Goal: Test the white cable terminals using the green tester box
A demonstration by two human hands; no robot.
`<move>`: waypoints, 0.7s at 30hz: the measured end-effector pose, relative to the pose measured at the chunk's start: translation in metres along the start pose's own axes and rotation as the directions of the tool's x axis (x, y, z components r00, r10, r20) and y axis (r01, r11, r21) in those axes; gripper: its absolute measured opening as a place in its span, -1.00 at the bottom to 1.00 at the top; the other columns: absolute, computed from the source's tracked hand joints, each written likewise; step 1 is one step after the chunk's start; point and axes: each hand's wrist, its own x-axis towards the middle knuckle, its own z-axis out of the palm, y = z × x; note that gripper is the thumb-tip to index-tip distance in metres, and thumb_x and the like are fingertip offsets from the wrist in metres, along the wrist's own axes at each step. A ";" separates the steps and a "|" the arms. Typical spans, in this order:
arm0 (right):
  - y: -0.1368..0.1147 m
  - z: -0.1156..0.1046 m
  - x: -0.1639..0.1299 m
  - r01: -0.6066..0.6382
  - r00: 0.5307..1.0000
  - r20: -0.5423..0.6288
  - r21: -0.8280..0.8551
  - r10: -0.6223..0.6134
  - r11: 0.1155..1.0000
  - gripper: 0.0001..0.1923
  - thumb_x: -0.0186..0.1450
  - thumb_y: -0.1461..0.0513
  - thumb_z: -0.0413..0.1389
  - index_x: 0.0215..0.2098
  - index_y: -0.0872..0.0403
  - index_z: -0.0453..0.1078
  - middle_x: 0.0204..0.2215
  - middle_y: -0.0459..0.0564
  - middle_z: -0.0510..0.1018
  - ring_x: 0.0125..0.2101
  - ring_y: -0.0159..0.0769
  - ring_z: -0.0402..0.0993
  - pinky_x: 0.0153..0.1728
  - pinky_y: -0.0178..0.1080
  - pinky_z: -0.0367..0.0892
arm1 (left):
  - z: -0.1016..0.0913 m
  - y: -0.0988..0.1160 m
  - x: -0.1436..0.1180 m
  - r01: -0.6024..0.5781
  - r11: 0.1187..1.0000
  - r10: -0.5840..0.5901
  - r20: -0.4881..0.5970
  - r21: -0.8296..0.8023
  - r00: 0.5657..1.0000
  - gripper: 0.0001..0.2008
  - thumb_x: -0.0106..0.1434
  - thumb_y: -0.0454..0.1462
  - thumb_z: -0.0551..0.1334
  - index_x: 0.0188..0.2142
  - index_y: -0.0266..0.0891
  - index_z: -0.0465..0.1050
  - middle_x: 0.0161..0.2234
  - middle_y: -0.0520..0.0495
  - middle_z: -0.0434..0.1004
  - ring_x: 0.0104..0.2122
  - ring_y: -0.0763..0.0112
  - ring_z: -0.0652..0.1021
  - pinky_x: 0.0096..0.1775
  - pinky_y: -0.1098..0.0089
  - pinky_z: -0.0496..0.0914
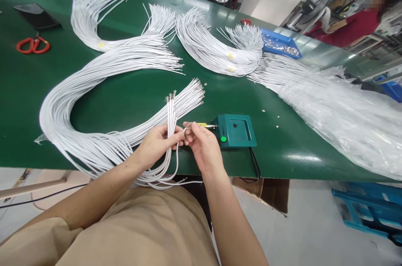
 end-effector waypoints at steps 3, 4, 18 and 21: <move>-0.002 0.003 -0.004 0.123 0.985 -0.087 -0.248 -0.148 0.961 -0.80 0.11 0.13 0.24 -0.38 0.11 0.53 -0.42 -0.08 0.53 -0.52 -0.46 0.28 -0.39 -0.31 0.28 | 0.002 0.000 0.000 0.010 0.998 -0.012 -0.040 -0.062 0.999 -0.77 0.10 -0.19 0.35 -0.29 -0.27 0.46 -0.52 0.06 0.45 -0.54 0.56 0.44 -0.45 0.51 0.32; -0.002 0.004 -0.005 0.152 0.977 -0.096 -0.325 -0.193 0.933 -0.81 0.12 0.14 0.22 -0.39 0.11 0.52 -0.40 -0.07 0.55 -0.50 -0.44 0.30 -0.37 -0.30 0.28 | 0.002 0.001 -0.001 0.011 0.995 -0.016 -0.045 -0.100 0.999 -0.74 0.09 -0.21 0.37 -0.25 -0.26 0.44 -0.51 0.08 0.44 -0.54 0.56 0.44 -0.46 0.52 0.32; -0.008 -0.025 0.009 0.390 0.729 0.517 -0.853 -0.450 -0.348 -0.74 0.39 0.23 -0.11 -0.30 0.10 0.40 -0.34 0.05 0.50 -0.28 -0.21 0.32 -0.21 -0.19 0.18 | -0.001 0.003 0.018 0.198 0.936 -0.159 0.155 -0.290 0.975 -0.56 0.08 -0.34 0.36 -0.01 -0.27 0.44 -0.41 0.04 0.38 -0.45 0.56 0.48 -0.48 0.58 0.32; -0.031 -0.037 0.017 0.313 0.782 0.472 -0.863 -0.407 -0.397 -0.82 0.33 0.27 0.01 -0.14 0.11 0.38 -0.21 0.07 0.54 -0.17 -0.14 0.34 -0.14 -0.16 0.15 | 0.003 -0.002 0.022 0.090 0.989 -0.082 0.071 -0.117 0.994 -0.53 0.09 -0.29 0.35 0.01 -0.28 0.40 -0.41 0.05 0.39 -0.44 0.51 0.51 -0.51 0.56 0.29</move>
